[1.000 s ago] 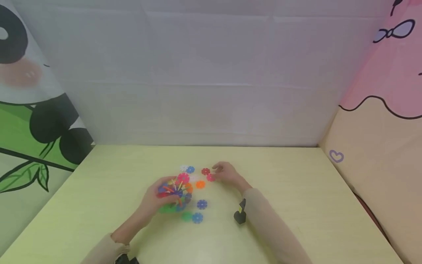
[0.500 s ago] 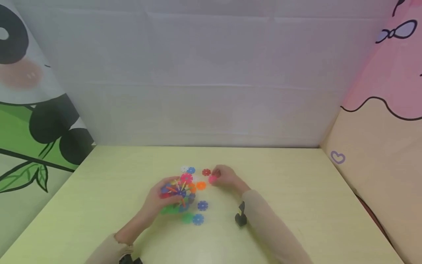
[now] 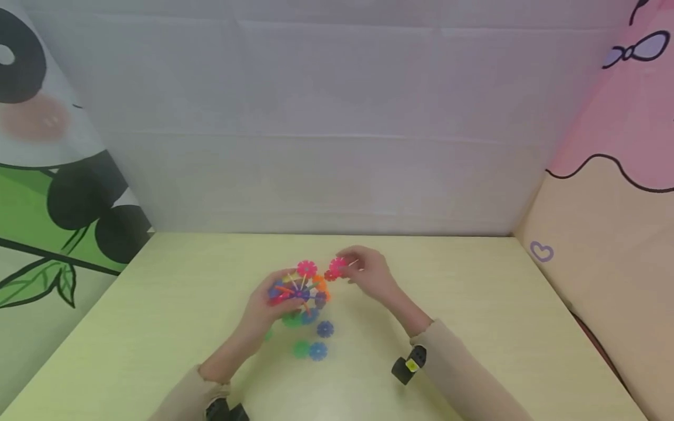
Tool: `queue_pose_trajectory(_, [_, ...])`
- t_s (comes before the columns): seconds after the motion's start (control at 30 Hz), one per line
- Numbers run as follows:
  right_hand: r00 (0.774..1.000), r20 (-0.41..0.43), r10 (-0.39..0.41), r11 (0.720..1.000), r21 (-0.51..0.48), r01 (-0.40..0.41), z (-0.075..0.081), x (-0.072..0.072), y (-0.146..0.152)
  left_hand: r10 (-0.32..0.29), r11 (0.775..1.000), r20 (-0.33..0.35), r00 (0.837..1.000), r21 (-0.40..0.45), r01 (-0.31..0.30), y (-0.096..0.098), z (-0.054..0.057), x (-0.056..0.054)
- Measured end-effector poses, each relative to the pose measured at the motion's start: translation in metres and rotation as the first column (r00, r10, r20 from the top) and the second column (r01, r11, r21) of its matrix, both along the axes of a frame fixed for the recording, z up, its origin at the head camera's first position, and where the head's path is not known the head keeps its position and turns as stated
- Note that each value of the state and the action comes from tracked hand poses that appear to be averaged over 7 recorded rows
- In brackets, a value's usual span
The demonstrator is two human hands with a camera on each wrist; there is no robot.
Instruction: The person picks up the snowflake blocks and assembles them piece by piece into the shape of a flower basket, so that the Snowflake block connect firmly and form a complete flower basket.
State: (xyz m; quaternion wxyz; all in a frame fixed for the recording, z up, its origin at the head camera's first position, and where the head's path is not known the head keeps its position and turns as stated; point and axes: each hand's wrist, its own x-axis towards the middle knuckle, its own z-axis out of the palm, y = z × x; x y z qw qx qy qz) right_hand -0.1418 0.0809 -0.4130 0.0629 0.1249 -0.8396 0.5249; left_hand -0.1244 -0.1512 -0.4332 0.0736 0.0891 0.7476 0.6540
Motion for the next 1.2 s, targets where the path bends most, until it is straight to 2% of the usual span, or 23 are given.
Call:
queue_pose_trajectory(0.1, [0.999, -0.021, -0.028, 0.998, -0.056, 0.027, 0.010, 0.016, -0.006, -0.014, 1.000, 0.010, 1.000, 0.019, 0.014, 0.003, 0.002, 0.000])
queue_pose_trajectory(0.23, [0.997, -0.024, -0.075, 0.991, -0.113, 0.072, 0.011, 0.028, -0.014, -0.006, 1.000, 0.025, 1.000, 0.027, 0.006, 0.008, 0.001, -0.001])
queue_pose_trajectory(0.5, [0.992, -0.037, -0.124, 0.973, -0.198, 0.114, 0.004, 0.031, -0.023, -0.016, 0.998, 0.026, 1.000, 0.060, 0.014, 0.015, 0.001, 0.000])
queue_pose_trajectory(0.7, [0.978, -0.040, -0.206, 0.953, -0.236, 0.191, -0.004, 0.033, -0.034, 0.022, 0.999, -0.027, 0.999, 0.039, -0.020, 0.019, -0.003, 0.001])
queue_pose_trajectory(0.87, [0.968, -0.084, -0.238, 0.944, -0.256, 0.210, -0.009, 0.037, -0.039, 0.041, 0.999, -0.051, 0.998, 0.034, -0.039, 0.022, -0.004, 0.003])
queue_pose_trajectory(1.03, [0.969, -0.091, -0.231, 0.947, -0.248, 0.203, -0.009, 0.040, -0.039, -0.019, 1.000, -0.070, 0.997, 0.014, 0.020, 0.016, -0.005, 0.005])
queue_pose_trajectory(1.2, [0.980, -0.095, -0.173, 0.963, -0.225, 0.148, -0.010, 0.039, -0.034, -0.111, 0.993, -0.026, 0.993, 0.039, 0.112, 0.001, -0.007, 0.005])
